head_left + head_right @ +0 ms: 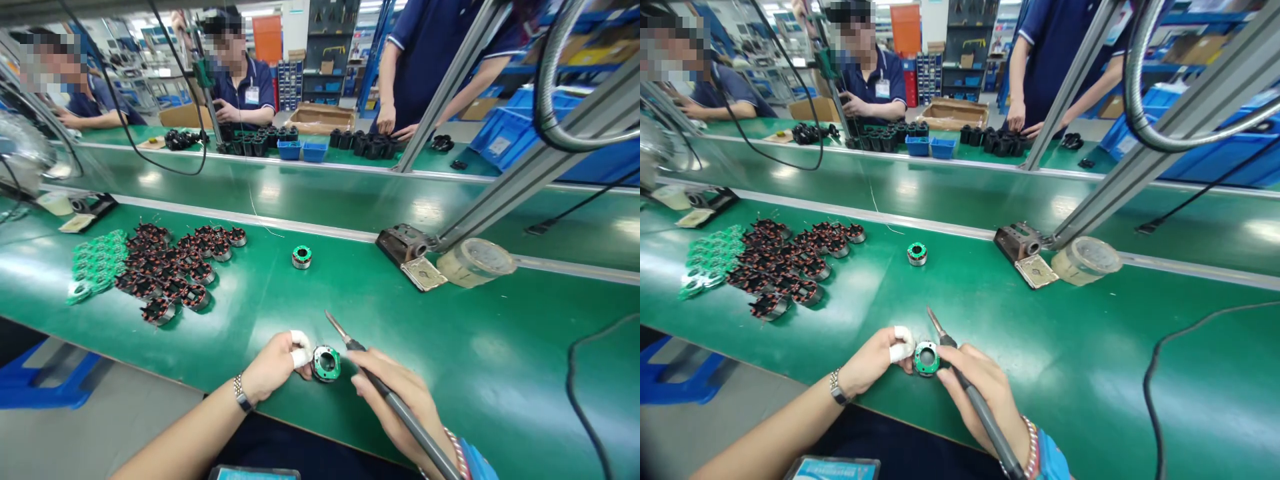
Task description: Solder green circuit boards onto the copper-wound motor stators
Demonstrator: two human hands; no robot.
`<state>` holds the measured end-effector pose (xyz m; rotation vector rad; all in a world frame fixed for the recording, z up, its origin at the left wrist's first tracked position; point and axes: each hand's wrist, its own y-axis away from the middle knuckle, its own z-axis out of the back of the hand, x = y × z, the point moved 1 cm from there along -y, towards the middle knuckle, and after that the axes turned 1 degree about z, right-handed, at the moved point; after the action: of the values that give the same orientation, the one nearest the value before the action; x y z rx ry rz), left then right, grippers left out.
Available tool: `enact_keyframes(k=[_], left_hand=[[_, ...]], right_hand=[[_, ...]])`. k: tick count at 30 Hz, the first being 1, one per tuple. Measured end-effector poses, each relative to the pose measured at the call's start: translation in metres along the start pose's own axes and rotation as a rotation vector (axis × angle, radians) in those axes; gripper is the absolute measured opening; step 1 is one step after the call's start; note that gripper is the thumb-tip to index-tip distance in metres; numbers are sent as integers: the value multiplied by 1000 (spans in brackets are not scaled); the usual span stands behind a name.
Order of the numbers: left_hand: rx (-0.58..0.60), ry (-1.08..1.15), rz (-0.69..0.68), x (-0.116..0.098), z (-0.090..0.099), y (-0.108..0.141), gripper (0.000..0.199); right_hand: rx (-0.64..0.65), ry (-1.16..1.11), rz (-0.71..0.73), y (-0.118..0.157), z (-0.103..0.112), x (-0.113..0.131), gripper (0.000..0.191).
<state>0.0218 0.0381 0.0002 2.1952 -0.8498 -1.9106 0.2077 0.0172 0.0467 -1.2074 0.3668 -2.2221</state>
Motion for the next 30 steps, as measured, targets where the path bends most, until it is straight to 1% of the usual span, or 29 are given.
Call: enact_keyframes(k=[3,8,18,23,27,29,30], left_hand=[[-19,-29,-18,2,0,0,7],[-34,-50,-36,4,1,0,7],[-45,-48,-23,5,0,-2,7],[-34,-46,-20,6,1,-3,9],[-32,-40,-19,5,0,-3,10],[-30,-45,-22,3,0,-3,12],[-29,-49,-24,3,0,-3,13]], right_hand=[[25,-47,30,5,7,1,24],[64,-115,-5,8,9,4,21],[79,-114,-27,5,9,6,20],[59,-124,-8,2,11,4,19],[49,-83,61,-2,10,-2,21],[97,-39,90,-7,5,-7,18],[150,-29,101,-10,3,-9,16]])
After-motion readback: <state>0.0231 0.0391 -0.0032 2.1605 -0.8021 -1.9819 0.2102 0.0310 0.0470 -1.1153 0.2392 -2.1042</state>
